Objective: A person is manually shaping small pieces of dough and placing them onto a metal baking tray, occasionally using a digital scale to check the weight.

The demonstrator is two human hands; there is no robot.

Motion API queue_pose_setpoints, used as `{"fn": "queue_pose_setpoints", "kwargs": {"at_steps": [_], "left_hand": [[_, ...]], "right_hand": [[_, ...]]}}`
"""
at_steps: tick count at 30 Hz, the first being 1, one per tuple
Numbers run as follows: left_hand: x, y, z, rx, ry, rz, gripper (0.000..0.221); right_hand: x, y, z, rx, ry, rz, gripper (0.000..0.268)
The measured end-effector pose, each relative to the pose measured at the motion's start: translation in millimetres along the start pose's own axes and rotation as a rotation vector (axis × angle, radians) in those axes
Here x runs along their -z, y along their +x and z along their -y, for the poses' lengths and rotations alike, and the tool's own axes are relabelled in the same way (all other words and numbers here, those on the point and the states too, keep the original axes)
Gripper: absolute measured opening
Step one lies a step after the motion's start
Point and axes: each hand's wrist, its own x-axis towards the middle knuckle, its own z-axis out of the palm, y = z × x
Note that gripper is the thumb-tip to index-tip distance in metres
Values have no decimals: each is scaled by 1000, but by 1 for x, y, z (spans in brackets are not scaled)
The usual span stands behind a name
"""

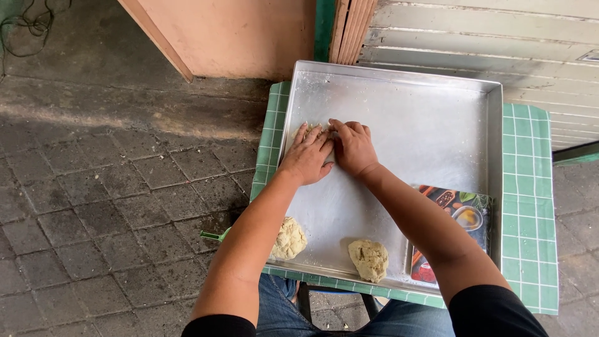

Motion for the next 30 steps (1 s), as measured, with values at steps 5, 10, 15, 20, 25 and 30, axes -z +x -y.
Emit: {"fn": "queue_pose_setpoints", "kwargs": {"at_steps": [5, 10, 15, 20, 25, 30], "left_hand": [[6, -6, -5, 28, -41, 62, 72], [11, -18, -16, 14, -43, 101, 73], [18, -19, -17, 14, -56, 174, 89], [38, -26, -22, 21, -66, 205, 95], [6, -23, -3, 104, -139, -212, 75], [-5, 4, 7, 426, -185, -199, 55]], "right_hand": [[1, 5, 4, 202, -244, -15, 47], [7, 6, 6, 216, -258, 54, 53], [9, 10, 11, 242, -387, 117, 57], [23, 15, 8, 41, -203, 275, 79], [24, 6, 1, -335, 81, 286, 74], [12, 5, 6, -300, -131, 393, 60]]}}
